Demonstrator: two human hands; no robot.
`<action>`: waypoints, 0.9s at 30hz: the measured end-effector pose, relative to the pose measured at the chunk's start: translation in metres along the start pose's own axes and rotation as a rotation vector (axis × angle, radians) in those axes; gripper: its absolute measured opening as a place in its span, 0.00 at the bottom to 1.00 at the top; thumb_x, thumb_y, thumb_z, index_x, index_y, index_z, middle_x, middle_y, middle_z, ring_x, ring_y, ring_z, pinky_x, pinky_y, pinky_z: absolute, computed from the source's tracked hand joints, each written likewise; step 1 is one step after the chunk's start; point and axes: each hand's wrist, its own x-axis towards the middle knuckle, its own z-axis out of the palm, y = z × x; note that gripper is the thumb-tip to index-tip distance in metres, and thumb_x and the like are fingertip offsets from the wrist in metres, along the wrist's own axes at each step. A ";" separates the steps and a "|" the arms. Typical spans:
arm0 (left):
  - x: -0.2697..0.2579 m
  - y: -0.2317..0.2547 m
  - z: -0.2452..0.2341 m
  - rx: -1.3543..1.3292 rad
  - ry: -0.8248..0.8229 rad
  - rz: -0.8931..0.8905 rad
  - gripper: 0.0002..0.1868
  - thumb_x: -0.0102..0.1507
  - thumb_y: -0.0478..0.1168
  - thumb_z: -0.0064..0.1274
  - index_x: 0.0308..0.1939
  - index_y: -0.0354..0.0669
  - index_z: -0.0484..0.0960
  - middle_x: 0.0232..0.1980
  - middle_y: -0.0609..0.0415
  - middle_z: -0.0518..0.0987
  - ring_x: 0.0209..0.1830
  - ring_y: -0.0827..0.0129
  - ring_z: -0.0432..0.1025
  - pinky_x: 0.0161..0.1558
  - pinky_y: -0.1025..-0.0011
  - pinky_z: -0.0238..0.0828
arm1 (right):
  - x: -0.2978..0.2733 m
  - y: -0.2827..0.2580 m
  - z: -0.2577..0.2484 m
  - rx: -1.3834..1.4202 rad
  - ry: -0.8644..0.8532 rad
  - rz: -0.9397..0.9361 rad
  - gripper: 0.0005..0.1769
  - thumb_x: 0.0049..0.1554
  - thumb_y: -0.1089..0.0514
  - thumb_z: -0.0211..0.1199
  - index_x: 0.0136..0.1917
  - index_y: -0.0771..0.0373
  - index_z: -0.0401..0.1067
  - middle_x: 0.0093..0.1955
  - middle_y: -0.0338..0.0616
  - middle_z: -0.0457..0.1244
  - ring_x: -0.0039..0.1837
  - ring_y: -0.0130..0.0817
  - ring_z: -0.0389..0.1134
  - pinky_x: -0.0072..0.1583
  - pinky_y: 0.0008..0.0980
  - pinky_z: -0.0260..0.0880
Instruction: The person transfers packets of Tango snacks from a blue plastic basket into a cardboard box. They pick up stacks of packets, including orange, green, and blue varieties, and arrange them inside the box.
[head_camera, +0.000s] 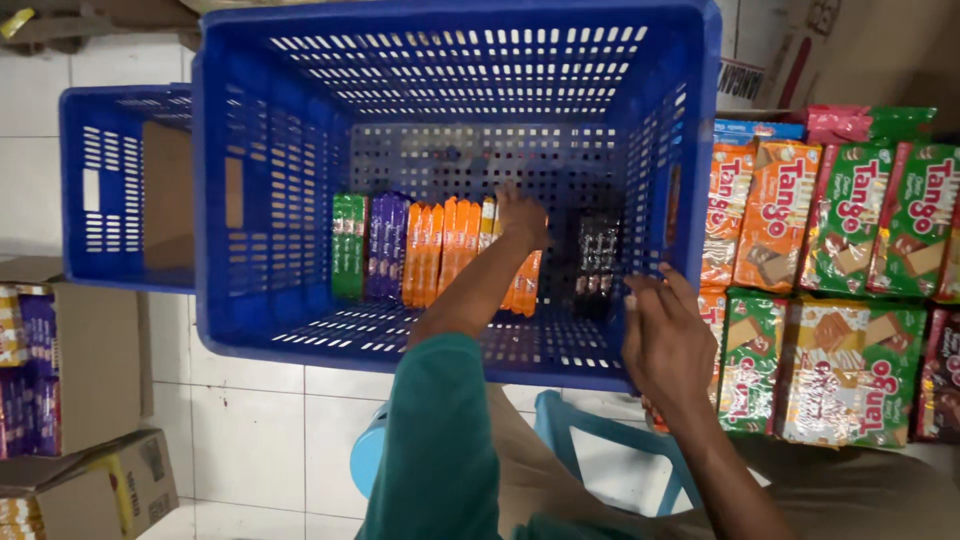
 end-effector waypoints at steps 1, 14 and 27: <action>-0.014 0.004 -0.010 -0.001 -0.003 0.006 0.26 0.71 0.51 0.37 0.66 0.43 0.78 0.71 0.48 0.74 0.81 0.36 0.44 0.73 0.35 0.31 | 0.000 -0.001 -0.001 -0.004 -0.003 0.003 0.11 0.67 0.54 0.55 0.58 0.52 0.77 0.52 0.39 0.71 0.71 0.41 0.68 0.63 0.35 0.72; 0.030 0.019 0.065 -0.522 0.083 -0.015 0.46 0.56 0.48 0.67 0.75 0.65 0.58 0.67 0.33 0.60 0.59 0.26 0.72 0.52 0.38 0.77 | 0.000 0.000 0.002 0.011 0.011 0.034 0.11 0.66 0.50 0.55 0.56 0.50 0.76 0.46 0.40 0.72 0.70 0.39 0.68 0.59 0.37 0.75; -0.173 -0.049 -0.065 -0.764 1.207 0.312 0.43 0.48 0.40 0.68 0.67 0.37 0.71 0.54 0.29 0.70 0.57 0.26 0.70 0.58 0.45 0.70 | -0.006 0.015 0.025 0.317 0.383 -0.038 0.21 0.60 0.46 0.66 0.61 0.59 0.75 0.52 0.53 0.69 0.63 0.51 0.70 0.60 0.46 0.72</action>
